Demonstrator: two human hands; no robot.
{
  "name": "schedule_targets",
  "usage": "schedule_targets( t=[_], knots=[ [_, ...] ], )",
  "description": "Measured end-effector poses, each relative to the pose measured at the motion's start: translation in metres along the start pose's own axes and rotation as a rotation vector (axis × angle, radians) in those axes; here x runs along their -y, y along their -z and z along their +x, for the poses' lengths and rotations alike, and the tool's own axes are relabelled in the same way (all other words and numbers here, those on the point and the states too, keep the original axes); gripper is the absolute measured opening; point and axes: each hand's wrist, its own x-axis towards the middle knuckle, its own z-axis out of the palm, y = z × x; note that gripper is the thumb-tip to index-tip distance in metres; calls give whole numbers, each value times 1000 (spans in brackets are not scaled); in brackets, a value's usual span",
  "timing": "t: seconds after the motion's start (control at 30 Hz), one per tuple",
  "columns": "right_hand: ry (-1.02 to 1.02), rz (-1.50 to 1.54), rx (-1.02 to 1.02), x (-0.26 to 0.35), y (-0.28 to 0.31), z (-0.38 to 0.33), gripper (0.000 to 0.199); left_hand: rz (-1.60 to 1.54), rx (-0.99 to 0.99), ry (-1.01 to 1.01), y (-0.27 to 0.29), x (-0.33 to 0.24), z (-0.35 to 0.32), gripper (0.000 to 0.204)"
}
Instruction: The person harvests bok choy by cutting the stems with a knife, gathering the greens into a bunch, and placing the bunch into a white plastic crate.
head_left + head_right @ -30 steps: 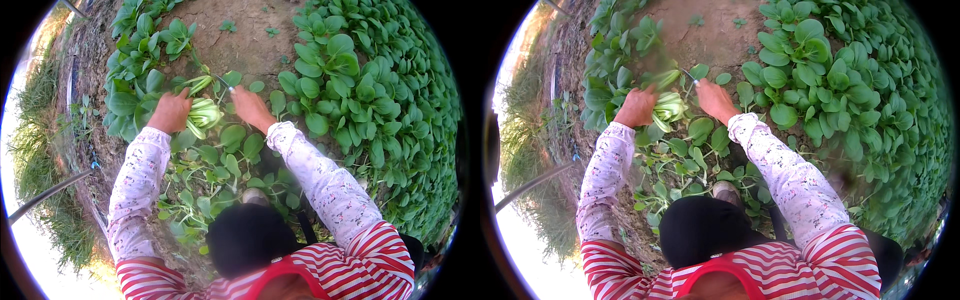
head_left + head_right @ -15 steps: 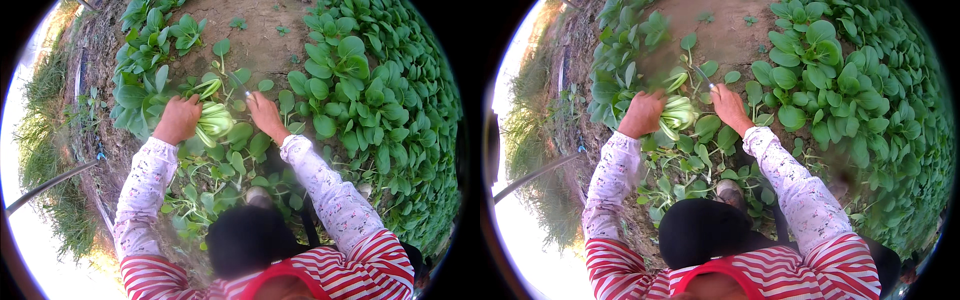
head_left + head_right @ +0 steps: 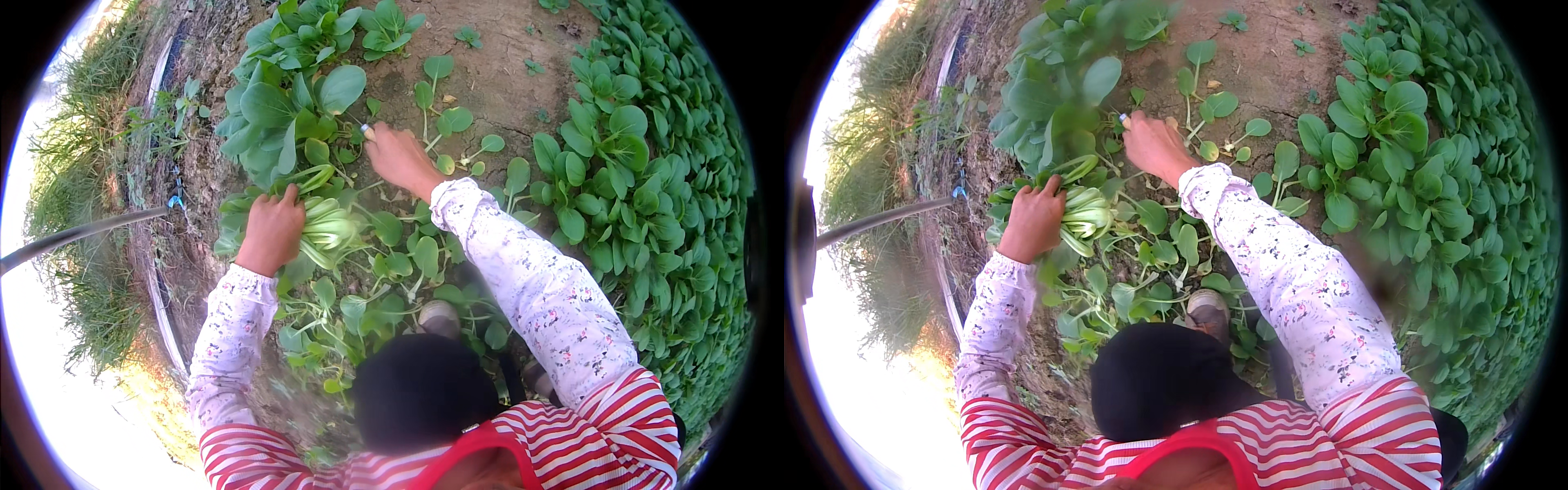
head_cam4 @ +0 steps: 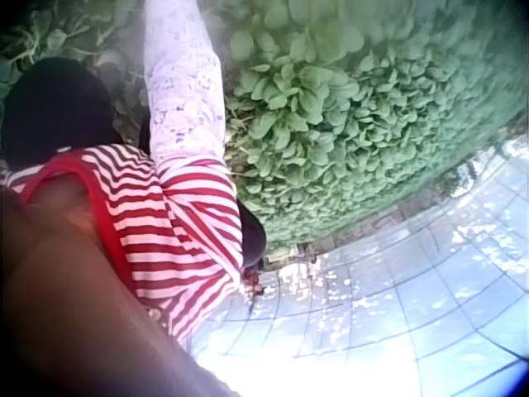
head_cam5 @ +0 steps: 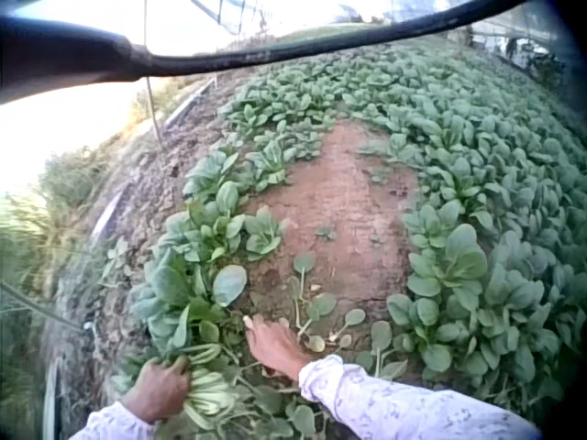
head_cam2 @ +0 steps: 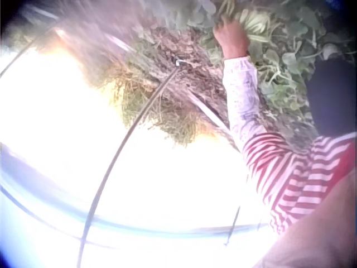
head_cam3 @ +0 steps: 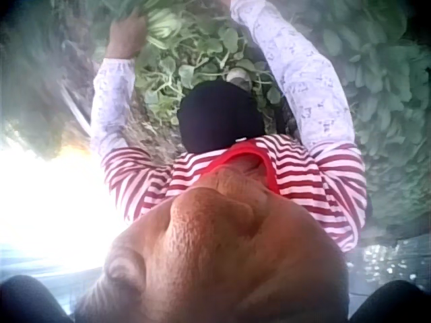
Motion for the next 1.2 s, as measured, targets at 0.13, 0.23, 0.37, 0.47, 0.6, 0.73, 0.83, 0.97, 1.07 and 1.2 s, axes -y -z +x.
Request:
schedule_targets(
  t=[0.13,0.23,0.37,0.47,0.6,0.73,0.83,0.97,1.07,1.2],
  knots=[
    [-85,-207,55,41,11,-25,29,9,-28,2,-17,11,-1,21],
    [-55,-229,191,45,5,-36,27,37,3,5,-19,15,4,21],
    [61,-195,36,27,-17,-6,24,87,25,-8,-28,14,19,23],
    [95,-234,11,30,-25,14,22,127,-21,-20,-29,9,23,23],
    [162,-346,22,32,-40,14,21,253,-60,-43,-32,12,29,17],
    [177,-365,83,34,-40,3,19,230,-180,22,-38,33,51,9],
    [191,-332,32,37,-39,-3,20,174,-17,66,-32,53,62,17],
    [16,-193,98,33,-33,14,27,123,57,49,-46,72,65,35],
    [-123,-141,154,36,-27,13,31,113,101,45,-46,70,58,33],
    [-169,-92,143,22,-35,15,34,94,48,59,-59,59,47,26]
  ],
)
